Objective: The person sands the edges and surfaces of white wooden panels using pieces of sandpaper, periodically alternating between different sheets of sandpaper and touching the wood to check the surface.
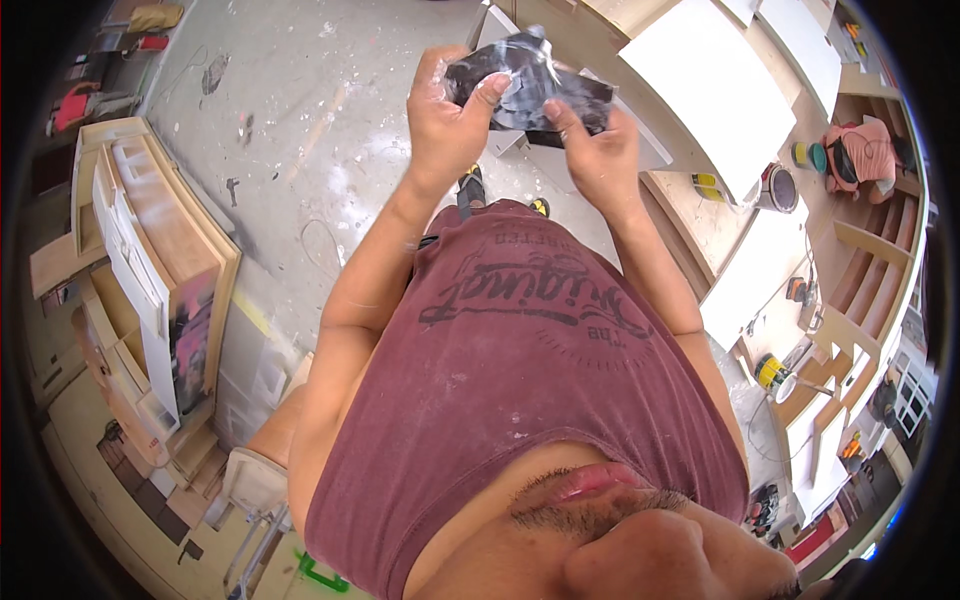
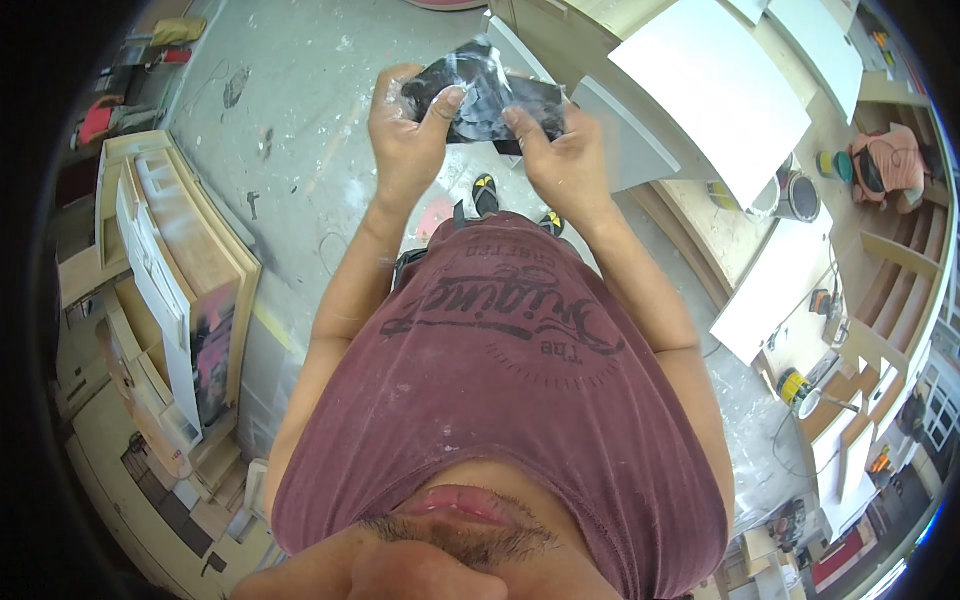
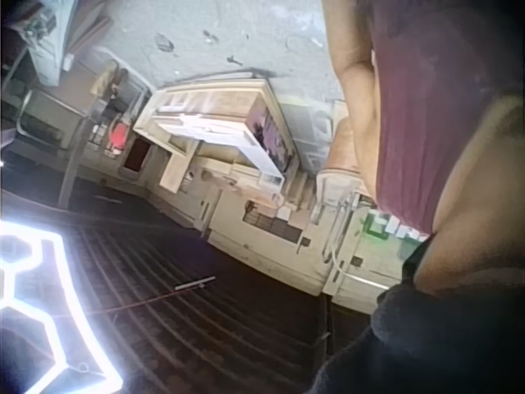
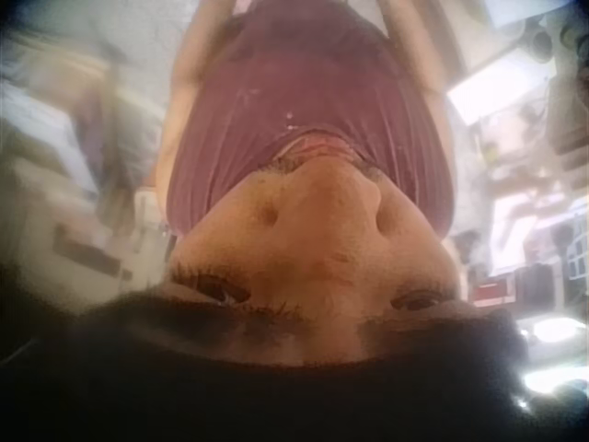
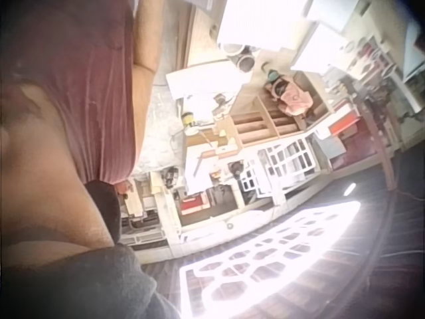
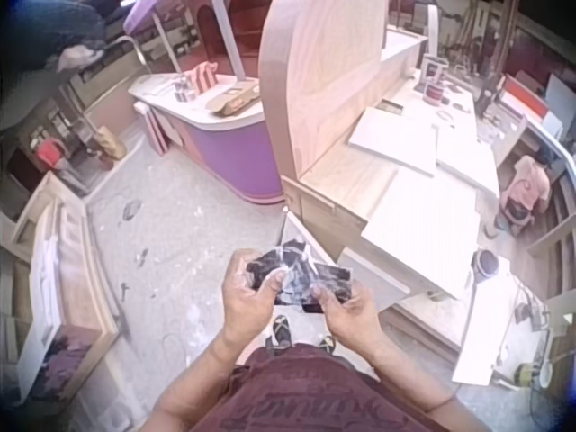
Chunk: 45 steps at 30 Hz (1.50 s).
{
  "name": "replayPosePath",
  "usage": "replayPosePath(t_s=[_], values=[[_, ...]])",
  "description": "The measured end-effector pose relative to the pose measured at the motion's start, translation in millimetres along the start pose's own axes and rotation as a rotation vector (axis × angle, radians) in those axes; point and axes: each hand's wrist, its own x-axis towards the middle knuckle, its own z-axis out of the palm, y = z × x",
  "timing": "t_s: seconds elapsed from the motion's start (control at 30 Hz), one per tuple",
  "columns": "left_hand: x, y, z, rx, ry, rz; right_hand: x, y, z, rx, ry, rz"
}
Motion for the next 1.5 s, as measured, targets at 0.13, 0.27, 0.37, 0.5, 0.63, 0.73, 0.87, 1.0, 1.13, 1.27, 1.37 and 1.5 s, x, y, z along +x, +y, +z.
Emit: replayPosePath(t_s=[0.13,0.27,0.37,0.5,0.63,0.73,0.87,1.0,1.13,1.27,1.37,1.5], values=[[5,7,-7,0.055,-0.098,-0.046,-5,11,2,0.025,-0.008,0.051],[6,-6,-2,-0.152,0.123,-0.115,0,-2,9,0.168,0.224,-0.081],[7,-1,-1,-0.197,0.096,-0.104,-2,-3,5,0.044,0.079,-0.131],[9,13,-1,-0.077,0.024,-0.042,-1,0,-8,-0.080,-0.031,0.024],[5,-1,-1,-0.198,0.079,-0.141,9,-7,-7,0.160,0.141,0.058],[-8,2,13,-0.233,0.094,-0.203,0,-4,-7,0.118,0.040,0.032],[-9,18,18,-0.115,0.023,-0.150,-8,1,6,0.138,0.105,-0.020],[-11,20,17,-0.146,0.101,-0.101,-5,-12,9,0.231,0.263,-0.064],[-11,14,16,-0.126,0.092,-0.123,-7,-10,12,0.175,0.201,-0.096],[-15,21,18,-0.099,0.079,-0.068,-8,-12,10,0.177,0.200,-0.051],[-17,21,14,-0.038,0.058,-0.063,-7,-7,8,0.147,0.221,-0.067],[-18,19,8,0.053,0.028,-0.022,-5,-2,2,0.057,0.093,-0.022]])
